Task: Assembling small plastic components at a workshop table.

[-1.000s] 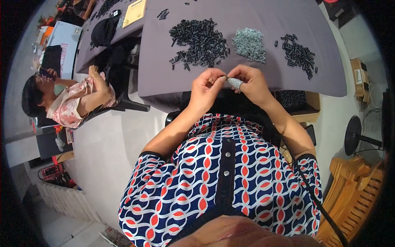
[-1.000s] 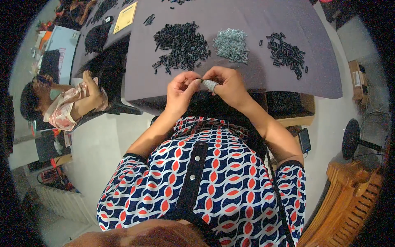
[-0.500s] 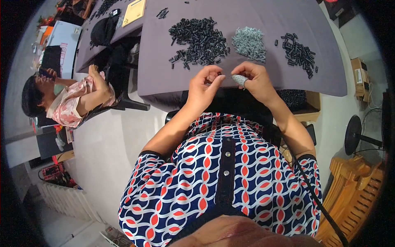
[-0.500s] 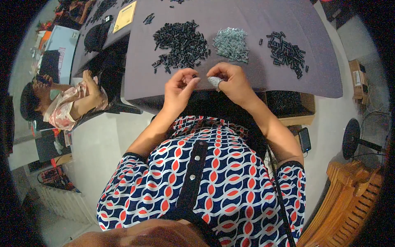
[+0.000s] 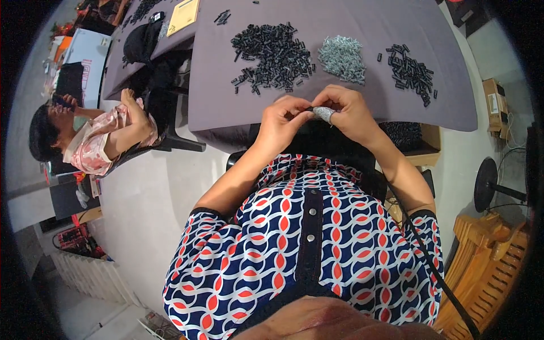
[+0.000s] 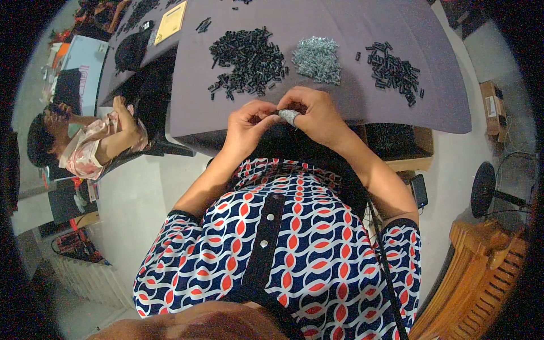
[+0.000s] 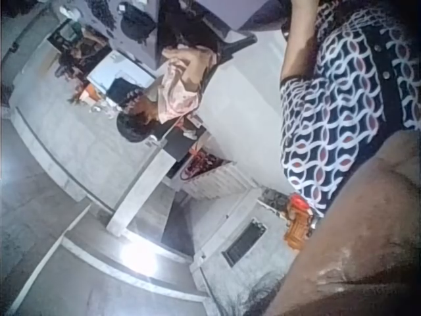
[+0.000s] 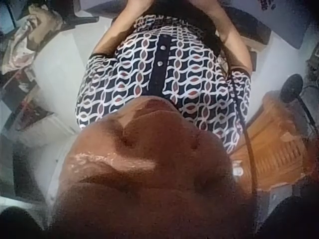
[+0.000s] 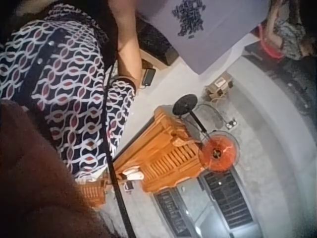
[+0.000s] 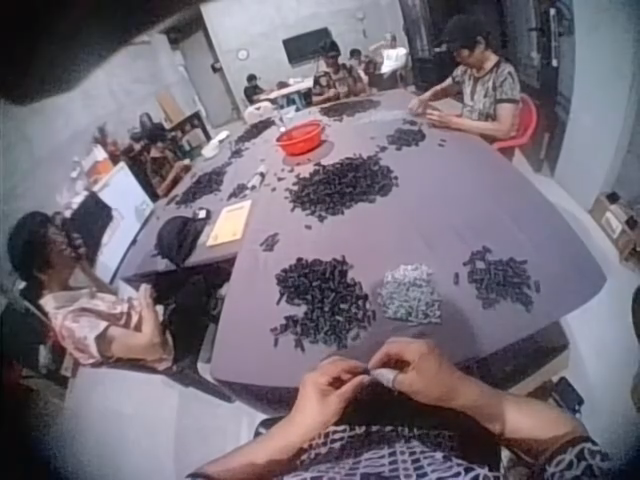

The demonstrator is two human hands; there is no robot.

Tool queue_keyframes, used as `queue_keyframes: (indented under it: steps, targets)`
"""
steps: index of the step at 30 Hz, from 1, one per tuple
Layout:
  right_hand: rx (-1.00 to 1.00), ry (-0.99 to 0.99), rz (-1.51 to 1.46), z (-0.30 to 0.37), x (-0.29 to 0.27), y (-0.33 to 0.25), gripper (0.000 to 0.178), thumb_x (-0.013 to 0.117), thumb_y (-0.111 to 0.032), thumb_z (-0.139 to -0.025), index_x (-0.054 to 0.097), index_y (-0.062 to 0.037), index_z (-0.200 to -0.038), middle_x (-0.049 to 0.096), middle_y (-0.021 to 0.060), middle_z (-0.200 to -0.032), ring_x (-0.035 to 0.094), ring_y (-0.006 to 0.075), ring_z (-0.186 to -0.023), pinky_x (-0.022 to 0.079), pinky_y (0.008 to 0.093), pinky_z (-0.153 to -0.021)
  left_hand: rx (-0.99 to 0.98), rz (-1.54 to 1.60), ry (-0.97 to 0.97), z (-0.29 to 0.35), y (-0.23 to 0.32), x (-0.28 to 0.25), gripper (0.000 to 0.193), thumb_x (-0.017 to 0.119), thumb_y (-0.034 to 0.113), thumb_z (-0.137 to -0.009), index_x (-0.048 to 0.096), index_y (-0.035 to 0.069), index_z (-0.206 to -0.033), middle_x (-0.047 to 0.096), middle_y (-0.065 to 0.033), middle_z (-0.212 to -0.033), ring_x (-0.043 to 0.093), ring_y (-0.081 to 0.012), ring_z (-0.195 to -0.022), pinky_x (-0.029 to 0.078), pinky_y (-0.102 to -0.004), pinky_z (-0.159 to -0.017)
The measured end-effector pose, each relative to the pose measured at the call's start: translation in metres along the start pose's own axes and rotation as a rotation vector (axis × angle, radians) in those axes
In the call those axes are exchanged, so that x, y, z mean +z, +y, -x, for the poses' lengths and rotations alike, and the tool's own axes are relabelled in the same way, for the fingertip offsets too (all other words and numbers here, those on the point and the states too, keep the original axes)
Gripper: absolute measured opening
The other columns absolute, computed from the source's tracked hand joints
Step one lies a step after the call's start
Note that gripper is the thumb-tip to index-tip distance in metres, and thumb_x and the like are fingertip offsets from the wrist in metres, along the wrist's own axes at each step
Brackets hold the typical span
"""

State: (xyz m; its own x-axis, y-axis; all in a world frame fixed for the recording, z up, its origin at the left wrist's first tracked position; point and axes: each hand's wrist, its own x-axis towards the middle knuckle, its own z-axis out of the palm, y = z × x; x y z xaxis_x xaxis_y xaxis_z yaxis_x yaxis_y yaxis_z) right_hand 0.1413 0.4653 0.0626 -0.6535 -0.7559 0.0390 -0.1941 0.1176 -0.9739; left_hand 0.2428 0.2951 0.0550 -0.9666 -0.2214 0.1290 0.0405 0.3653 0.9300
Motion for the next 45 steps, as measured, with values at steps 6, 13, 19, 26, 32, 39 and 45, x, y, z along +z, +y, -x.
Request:
queue_keyframes:
  steps: [6, 13, 19, 26, 32, 39, 45]
  targets:
    - [0.065, -0.073, 0.003, 0.001, -0.005, -0.001, 0.015, 0.063, 0.006, -0.079, 0.065, 0.0006, -0.093, 0.062, 0.0004, -0.086, 0.058, 0.0055, -0.077, 0.046, 0.0214, -0.066, 0.019, -0.086, -0.100, 0.005, 0.004, -0.001, 0.017, 0.071, 0.006, -0.083, 0.068, 0.000, -0.099, 0.061, -0.0085, -0.081, 0.057, -0.0153, -0.071, 0.045, -0.0278, -0.063]
    - [0.017, -0.095, -0.066, -0.002, -0.007, 0.008, 0.014, 0.069, -0.006, -0.080, 0.069, -0.0014, -0.093, 0.066, 0.0042, -0.081, 0.061, 0.0114, -0.073, 0.047, 0.0255, -0.066, -0.386, 0.299, -0.331, -0.001, -0.016, -0.006, 0.017, 0.062, 0.009, -0.093, 0.065, 0.001, -0.108, 0.066, -0.0023, -0.088, 0.057, -0.0088, -0.070, 0.046, -0.0199, -0.065]
    - [-0.208, -0.034, -0.034, 0.000, 0.006, 0.011, 0.019, 0.064, -0.005, -0.083, 0.070, -0.0043, -0.101, 0.063, 0.0049, -0.089, 0.060, 0.0155, -0.081, 0.046, 0.0276, -0.072, -0.603, 0.925, -0.218, 0.007, -0.029, -0.011, 0.015, 0.057, 0.005, -0.095, 0.064, 0.000, -0.108, 0.067, -0.0055, -0.087, 0.060, -0.0100, -0.067, 0.050, -0.0216, -0.061]
    - [-0.350, 0.021, 0.596, -0.056, 0.006, 0.021, 0.027, 0.061, 0.000, -0.076, 0.066, -0.0059, -0.102, 0.060, 0.0116, -0.098, 0.062, 0.0319, -0.089, 0.051, 0.0375, -0.075, -0.423, 0.668, -0.026, 0.008, -0.031, -0.018, 0.012, 0.063, 0.006, -0.092, 0.066, 0.001, -0.102, 0.069, -0.0057, -0.083, 0.061, -0.0079, -0.063, 0.050, -0.0205, -0.058]
    - [-0.328, 0.033, 0.807, -0.071, 0.020, 0.032, 0.021, 0.061, 0.001, -0.073, 0.060, -0.0069, -0.092, 0.058, 0.0101, -0.093, 0.062, 0.0345, -0.084, 0.051, 0.0440, -0.069, -0.381, 0.605, 0.010, 0.013, -0.038, -0.026, 0.012, 0.064, 0.007, -0.091, 0.066, 0.001, -0.102, 0.070, -0.0061, -0.082, 0.062, -0.0080, -0.062, 0.051, -0.0201, -0.059]
    - [-0.301, -0.043, 0.412, -0.048, 0.015, 0.010, 0.016, 0.062, -0.001, -0.080, 0.061, -0.0046, -0.095, 0.058, 0.0099, -0.088, 0.062, 0.0251, -0.076, 0.051, 0.0348, -0.067, -0.411, 0.510, -0.011, 0.011, -0.039, -0.022, 0.013, 0.064, 0.007, -0.091, 0.066, 0.000, -0.102, 0.070, -0.0043, -0.082, 0.061, -0.0073, -0.063, 0.049, -0.0192, -0.058]
    - [-0.002, -0.177, 0.005, -0.031, 0.007, 0.017, 0.014, 0.061, 0.001, -0.082, 0.064, 0.0000, -0.096, 0.063, 0.0025, -0.088, 0.061, 0.0089, -0.079, 0.049, 0.0237, -0.068, -0.418, 0.468, -0.089, 0.006, -0.032, -0.015, 0.014, 0.064, 0.008, -0.091, 0.065, 0.000, -0.103, 0.069, -0.0033, -0.081, 0.060, -0.0066, -0.064, 0.048, -0.0185, -0.058]
